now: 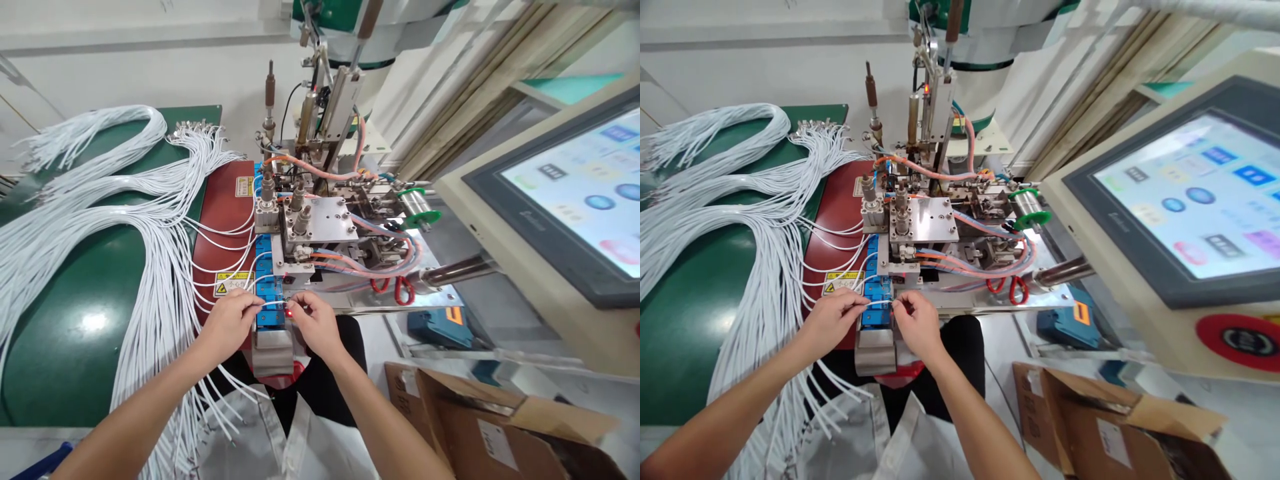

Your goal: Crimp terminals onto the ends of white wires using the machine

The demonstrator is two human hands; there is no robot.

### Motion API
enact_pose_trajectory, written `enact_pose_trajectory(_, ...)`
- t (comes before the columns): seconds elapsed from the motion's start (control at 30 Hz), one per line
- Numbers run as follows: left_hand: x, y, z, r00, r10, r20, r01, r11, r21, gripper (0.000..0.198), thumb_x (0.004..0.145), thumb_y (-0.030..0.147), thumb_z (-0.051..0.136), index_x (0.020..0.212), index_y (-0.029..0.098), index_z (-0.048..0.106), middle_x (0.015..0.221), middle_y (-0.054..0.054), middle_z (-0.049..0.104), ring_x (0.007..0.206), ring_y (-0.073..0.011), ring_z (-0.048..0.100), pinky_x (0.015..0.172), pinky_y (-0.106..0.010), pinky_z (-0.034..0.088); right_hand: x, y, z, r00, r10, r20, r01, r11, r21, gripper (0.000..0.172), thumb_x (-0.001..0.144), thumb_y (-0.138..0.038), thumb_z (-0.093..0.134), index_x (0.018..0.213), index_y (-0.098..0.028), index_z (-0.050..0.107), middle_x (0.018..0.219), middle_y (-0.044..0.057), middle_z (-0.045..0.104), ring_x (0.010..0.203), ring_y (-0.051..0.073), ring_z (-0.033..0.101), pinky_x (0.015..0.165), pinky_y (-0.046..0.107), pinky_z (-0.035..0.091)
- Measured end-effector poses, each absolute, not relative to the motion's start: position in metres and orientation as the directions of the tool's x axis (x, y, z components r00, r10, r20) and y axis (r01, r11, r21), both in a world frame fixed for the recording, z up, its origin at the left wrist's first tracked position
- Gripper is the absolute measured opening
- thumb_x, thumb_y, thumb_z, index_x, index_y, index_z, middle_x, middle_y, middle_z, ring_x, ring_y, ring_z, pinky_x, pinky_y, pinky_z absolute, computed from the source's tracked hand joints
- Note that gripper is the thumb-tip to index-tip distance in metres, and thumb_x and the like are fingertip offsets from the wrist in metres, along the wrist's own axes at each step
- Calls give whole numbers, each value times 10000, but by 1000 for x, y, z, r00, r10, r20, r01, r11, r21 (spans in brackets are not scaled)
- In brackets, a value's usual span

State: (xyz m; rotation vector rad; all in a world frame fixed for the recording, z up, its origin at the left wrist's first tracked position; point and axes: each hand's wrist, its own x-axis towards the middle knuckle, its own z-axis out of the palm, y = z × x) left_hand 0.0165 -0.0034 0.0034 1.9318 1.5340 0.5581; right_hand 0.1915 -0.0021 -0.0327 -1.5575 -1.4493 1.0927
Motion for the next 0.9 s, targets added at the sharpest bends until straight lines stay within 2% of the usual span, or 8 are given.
enact_pose_trajectory(0.17,19,-3,3,228,972,-54,739,-136,660,184,796,167,485,825,190,666,815,-53,632,790,-189,581,747,-312,432,194,2,-36,-67,980,-186,305,-157,-939,152,731,-241,499,591,-182,502,490,-49,474,435,96,410,439,206,329)
enact_pose_trajectory(0.3,19,-3,1,224,974,-41,757,-147,637,183,795,162,488,832,190,665,801,-47,627,771,-186,588,734,-314,443,197,4,-39,-125,987,-104,352,-54,-935,173,771,-244,453,610,-187,481,541,-40,478,512,110,448,499,210,346)
enact_pose_trajectory(0.4,19,-4,0,239,971,-4,757,-183,627,189,797,142,484,852,194,657,804,-37,625,765,-173,589,733,-311,455,196,5,-41,-173,985,-15,433,62,-899,250,831,-290,387,608,-195,449,570,-34,469,558,118,451,544,218,340)
enact_pose_trajectory(0.57,20,-8,-1,272,961,50,793,-254,554,184,814,125,479,873,172,647,812,-44,619,763,-162,587,722,-298,473,185,5,-50,-55,998,26,491,50,-870,342,853,-346,353,540,-209,334,504,-49,370,490,111,374,497,225,285)
enact_pose_trajectory(0.73,18,-13,-7,351,922,165,863,-387,326,199,830,138,467,906,177,647,810,-59,629,778,-194,569,741,-347,473,183,4,-57,-24,1000,2,466,13,-885,365,847,-372,364,528,-207,300,485,-57,326,476,104,356,483,221,272)
enact_pose_trajectory(0.8,16,-13,-10,392,900,191,845,-434,311,213,835,128,457,950,169,631,848,-63,635,797,-185,573,764,-335,474,186,5,-56,19,1000,-5,426,-12,-905,377,841,-401,381,526,-202,324,483,-58,325,481,102,356,490,220,281)
enact_pose_trajectory(0.9,13,-14,-6,374,897,235,842,-435,321,234,850,154,446,1042,140,579,986,-89,616,896,-186,568,823,-329,459,193,5,-54,112,993,-26,271,-56,-961,372,840,-437,379,565,-190,421,499,-48,379,497,107,379,503,224,307)
